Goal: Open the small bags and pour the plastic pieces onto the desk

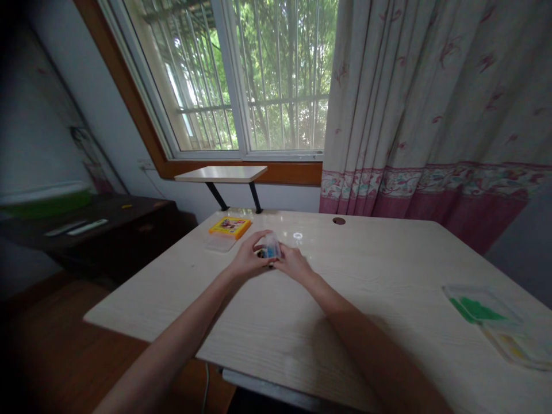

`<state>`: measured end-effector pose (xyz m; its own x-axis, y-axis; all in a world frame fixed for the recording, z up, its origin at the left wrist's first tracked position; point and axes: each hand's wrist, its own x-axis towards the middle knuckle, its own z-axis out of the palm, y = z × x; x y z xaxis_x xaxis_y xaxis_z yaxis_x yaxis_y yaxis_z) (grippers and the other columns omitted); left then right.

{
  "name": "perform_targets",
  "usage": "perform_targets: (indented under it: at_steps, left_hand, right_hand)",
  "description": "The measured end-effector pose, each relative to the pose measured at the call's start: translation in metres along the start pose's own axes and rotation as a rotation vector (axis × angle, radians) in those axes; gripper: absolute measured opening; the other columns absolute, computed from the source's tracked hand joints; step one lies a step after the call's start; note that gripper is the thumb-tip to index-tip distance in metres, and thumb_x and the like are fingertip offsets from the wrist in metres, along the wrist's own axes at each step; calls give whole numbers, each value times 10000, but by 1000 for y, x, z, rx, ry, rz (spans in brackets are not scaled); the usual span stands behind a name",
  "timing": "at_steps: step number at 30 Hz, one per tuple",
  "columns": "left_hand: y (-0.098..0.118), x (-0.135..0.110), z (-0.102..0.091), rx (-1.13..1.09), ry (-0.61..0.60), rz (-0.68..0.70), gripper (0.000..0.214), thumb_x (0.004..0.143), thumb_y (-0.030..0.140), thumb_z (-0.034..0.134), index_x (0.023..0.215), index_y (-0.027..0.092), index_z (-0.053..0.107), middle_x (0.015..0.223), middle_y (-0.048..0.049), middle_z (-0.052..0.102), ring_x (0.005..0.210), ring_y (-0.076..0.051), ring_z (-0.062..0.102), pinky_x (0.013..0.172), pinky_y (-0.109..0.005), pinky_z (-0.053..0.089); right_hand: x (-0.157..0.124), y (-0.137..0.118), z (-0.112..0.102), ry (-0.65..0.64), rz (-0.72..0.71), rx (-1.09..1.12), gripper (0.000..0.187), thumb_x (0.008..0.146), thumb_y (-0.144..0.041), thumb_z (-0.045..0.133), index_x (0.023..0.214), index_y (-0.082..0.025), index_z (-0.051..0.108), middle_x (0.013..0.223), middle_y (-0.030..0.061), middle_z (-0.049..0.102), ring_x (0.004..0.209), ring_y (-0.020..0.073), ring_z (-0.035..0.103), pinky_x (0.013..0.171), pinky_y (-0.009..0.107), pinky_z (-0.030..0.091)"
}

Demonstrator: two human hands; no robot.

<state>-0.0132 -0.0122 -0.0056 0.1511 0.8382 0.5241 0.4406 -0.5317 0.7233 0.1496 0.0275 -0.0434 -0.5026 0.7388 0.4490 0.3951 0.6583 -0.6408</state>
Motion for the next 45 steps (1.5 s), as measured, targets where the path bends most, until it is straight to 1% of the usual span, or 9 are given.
perform_targets:
  at_steps: [7, 15, 22, 29, 33, 36, 40, 43, 45]
  left_hand:
    - [0, -1, -8, 37, -59, 14, 710, 587, 219, 690, 1251, 243, 439, 1266, -80, 469, 1146, -234, 461, 882, -363, 458]
    - [-7, -1, -27, 156, 36, -28, 689, 609, 191, 665, 1252, 297, 440, 1340, -73, 387, 1224, -248, 373, 891, -403, 442]
    - [-23, 4, -48, 218, 90, 34, 332, 698, 303, 628, 1015, 207, 633, 1119, -96, 574, 1092, -233, 500, 878, -404, 444]
    - [-30, 5, -45, 90, 142, -94, 332, 657, 359, 655, 937, 180, 658, 1018, -80, 647, 956, -236, 579, 841, -405, 465]
    - [-28, 5, -42, -54, 192, -196, 321, 615, 363, 689, 861, 159, 655, 901, -68, 663, 814, -200, 610, 750, -356, 507]
    - [-26, 5, -38, -82, 225, -248, 311, 600, 373, 699, 810, 157, 621, 890, -73, 660, 760, -179, 611, 630, -291, 512]
    - [-20, 6, -30, -213, 202, -230, 371, 610, 351, 694, 897, 169, 546, 931, -74, 654, 827, -180, 622, 612, -253, 501]
    - [-7, 6, -23, -378, 213, -256, 476, 621, 327, 682, 1023, 188, 469, 917, -60, 654, 800, -168, 632, 565, -223, 498]
    - [3, 6, -21, -455, 223, -295, 511, 624, 327, 666, 1068, 198, 447, 933, -56, 654, 770, -158, 634, 540, -212, 497]
  right_hand:
    - [1, 3, -2, 65, -16, -84, 441, 723, -171, 494, 1162, -177, 539, 790, 34, 652, 684, 157, 596, 627, 229, 445]
    - [0, 12, -8, 169, 73, -176, 493, 738, -173, 442, 1225, -206, 511, 750, 24, 663, 611, 139, 576, 622, 232, 453]
    - [-2, 13, -10, 156, 71, -191, 479, 739, -164, 437, 1207, -200, 533, 748, 23, 666, 596, 131, 568, 619, 220, 443]
    - [-3, 10, -9, 163, 83, -216, 498, 737, -161, 461, 1230, -214, 510, 775, 17, 678, 591, 135, 583, 628, 230, 461]
    - [-3, 6, -12, 197, 50, -181, 465, 756, -212, 496, 1219, -256, 507, 944, 12, 674, 759, 176, 631, 724, 289, 488]
    - [0, 0, -16, 219, -59, -142, 402, 780, -257, 511, 1181, -268, 528, 1067, 14, 638, 948, 184, 604, 855, 318, 460]
    - [6, -18, -23, 225, -228, -81, 334, 794, -297, 531, 1120, -228, 556, 1256, 67, 509, 1174, 181, 456, 1002, 347, 343]
    - [10, -32, -27, 169, -247, -34, 363, 758, -317, 589, 1104, -226, 528, 1401, 77, 311, 1287, 205, 293, 1035, 393, 280]
    - [13, -40, -30, 136, -236, 5, 411, 754, -314, 595, 1138, -229, 473, 1419, 87, 258, 1301, 198, 261, 1037, 396, 269]
